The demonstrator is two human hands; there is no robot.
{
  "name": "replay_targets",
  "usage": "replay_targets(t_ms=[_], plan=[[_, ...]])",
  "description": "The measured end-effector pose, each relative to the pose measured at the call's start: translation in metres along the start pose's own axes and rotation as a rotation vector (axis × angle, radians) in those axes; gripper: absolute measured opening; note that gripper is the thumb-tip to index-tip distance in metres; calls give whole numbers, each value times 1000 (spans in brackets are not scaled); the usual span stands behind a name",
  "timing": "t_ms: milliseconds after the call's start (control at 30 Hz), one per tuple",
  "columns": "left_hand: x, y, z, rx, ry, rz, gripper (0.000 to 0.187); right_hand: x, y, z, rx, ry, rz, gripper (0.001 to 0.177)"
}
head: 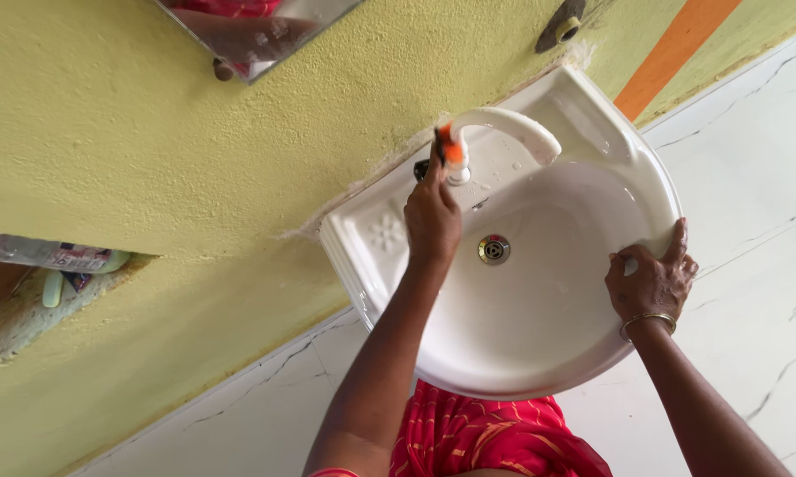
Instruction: The person scrubs a white bathroom sink using a small orange brush and a bar of soap. They rinse the brush and sink under running water, then continue scrubbing the basin and faucet area.
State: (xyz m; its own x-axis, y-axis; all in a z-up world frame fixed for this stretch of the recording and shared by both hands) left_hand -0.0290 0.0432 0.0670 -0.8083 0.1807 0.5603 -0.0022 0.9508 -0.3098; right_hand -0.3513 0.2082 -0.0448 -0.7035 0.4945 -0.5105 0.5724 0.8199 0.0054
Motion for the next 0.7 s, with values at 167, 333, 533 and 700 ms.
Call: replay_targets(t_ms=[167,333,533,700], plan=[[-24,-4,8,-300,-171,-145,51,-2,0,1,-7,-13,5,15],[14,-9,-24,-94,-1,-32,60,-1,1,1,-6,-8,13,15],[-17,-3,-9,-270,-130,-87,53,-2,1,3,-33,38,-3,15],[5,-11,-26,-42,10,60,54,-6,-2,0,-68,60,3,18]])
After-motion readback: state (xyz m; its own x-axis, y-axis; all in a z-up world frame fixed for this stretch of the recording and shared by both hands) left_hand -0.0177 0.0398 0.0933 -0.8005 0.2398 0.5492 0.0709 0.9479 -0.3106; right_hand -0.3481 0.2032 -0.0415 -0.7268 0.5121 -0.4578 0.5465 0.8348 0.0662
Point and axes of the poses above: each hand's wrist, its own y-axis away from the middle knuckle, its own z-axis out of the palm, x = y × z, the point moved 7 cm from there along -y, towards the middle knuckle, and after that the axes turned 11 degrees about -y, right-handed, at the moved point
